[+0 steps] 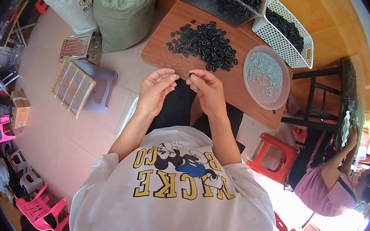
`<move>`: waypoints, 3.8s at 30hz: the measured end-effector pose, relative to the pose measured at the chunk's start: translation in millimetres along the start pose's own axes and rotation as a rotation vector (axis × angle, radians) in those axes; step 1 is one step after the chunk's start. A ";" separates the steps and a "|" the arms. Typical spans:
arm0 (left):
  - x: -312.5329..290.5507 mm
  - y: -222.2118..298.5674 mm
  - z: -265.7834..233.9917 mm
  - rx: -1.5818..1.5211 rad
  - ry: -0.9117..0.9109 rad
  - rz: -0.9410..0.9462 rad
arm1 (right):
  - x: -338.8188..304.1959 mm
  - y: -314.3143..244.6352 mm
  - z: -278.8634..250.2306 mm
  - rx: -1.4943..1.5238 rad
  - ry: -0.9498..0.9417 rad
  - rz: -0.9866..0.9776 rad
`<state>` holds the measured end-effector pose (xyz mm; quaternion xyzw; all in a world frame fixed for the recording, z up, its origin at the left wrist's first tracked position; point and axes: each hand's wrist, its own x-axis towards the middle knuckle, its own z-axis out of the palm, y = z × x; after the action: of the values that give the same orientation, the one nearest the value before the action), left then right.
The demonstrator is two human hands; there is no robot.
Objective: The person assembles small plastic cord locks by picking up components from the table and inserting metal pins into the plastic pieces by hand.
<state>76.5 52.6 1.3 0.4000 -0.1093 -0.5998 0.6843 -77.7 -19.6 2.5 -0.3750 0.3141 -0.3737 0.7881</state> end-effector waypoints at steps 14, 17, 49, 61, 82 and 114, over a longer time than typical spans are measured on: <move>-6.0 -3.5 14.9 0.021 -0.013 0.018 | -19.6 -12.1 13.2 -0.388 0.092 -0.200; -8.0 -4.9 17.0 0.034 -0.008 0.014 | -21.3 -12.4 10.5 -0.420 0.091 -0.219; -11.2 -9.0 16.3 0.367 -0.065 0.179 | -23.0 -4.0 7.5 -0.655 0.178 -0.254; -5.6 -19.1 22.2 0.204 -0.006 0.119 | -25.5 -0.2 0.4 -0.521 0.200 -0.265; -2.8 -29.3 27.1 0.248 -0.063 0.059 | -31.0 2.8 -18.4 -0.286 0.184 -0.186; 68.6 -60.7 68.0 1.505 -0.042 0.580 | -79.7 -13.3 -81.8 -0.125 0.318 -0.188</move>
<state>6.8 -35.6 -17.9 0.6980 -0.5964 -0.1709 0.3576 -187.5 11.2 -12.1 -0.3870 0.4210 -0.4799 0.6654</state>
